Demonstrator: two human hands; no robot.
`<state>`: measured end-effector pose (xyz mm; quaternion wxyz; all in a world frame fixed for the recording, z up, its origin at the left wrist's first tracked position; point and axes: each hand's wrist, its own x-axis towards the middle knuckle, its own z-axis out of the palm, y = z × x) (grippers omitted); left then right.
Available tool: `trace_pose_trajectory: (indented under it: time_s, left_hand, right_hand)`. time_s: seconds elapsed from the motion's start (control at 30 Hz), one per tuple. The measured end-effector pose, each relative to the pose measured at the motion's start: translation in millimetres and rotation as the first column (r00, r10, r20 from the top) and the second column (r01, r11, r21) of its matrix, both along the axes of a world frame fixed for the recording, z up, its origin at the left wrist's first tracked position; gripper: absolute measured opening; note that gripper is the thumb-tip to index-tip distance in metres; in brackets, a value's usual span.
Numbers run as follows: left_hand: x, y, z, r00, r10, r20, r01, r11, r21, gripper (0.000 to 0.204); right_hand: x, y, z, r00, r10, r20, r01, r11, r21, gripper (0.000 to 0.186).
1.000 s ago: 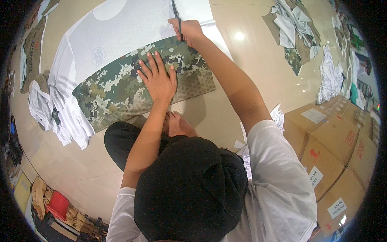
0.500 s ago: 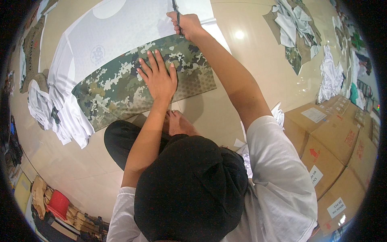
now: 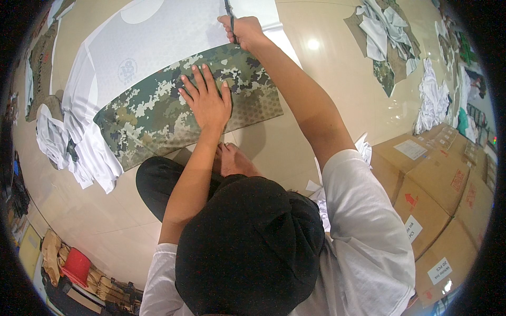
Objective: The person sits on the floor and uses scissors to cut a piece of camouflage-patterned fabric. They align the fabric, cut along the edges, and separate the pieces, placing the cut sections aside.
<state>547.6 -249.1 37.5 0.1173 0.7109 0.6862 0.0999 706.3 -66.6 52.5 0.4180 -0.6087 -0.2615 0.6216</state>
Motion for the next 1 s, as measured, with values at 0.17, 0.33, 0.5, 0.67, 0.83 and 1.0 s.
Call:
trace_pose_trajectory:
  time_s: [0.17,0.33,0.5,0.67,0.83,1.0]
  left_hand:
    - [-0.4,0.0,-1.7,1.0,0.001,0.005,-0.001,1.0,0.006,0.074]
    - [-0.2,0.1,-1.1,1.0,0.003,0.001,-0.003,1.0,0.006,0.074]
    - [0.0,0.5,-0.5,1.0,0.004,0.005,-0.004,1.0,0.012,0.073]
    - [-0.4,0.0,-0.5,1.0,-0.001,0.005,0.0,1.0,0.028,0.073]
    - [-0.6,0.2,-0.2,1.0,0.0,0.011,0.0,1.0,0.031,0.073]
    - [-0.8,1.0,-2.0,1.0,0.0,0.012,-0.001,0.999,0.042,0.073]
  right_hand:
    - [-1.4,1.9,7.0,1.0,0.003,0.001,-0.003,1.0,-0.013,0.034]
    - [-3.6,6.8,7.8,1.0,0.001,-0.019,-0.001,1.0,0.009,0.037]
    - [-4.7,13.6,6.1,1.0,-0.012,-0.027,0.012,1.0,0.011,0.035]
    - [-7.0,19.2,1.7,0.998,-0.043,-0.036,0.043,0.999,-0.008,0.032]
    - [-8.5,20.8,-3.5,1.0,-0.002,-0.005,0.002,0.999,-0.038,0.031]
    - [-7.0,22.4,-3.6,0.999,-0.03,-0.034,0.029,0.999,-0.013,0.033]
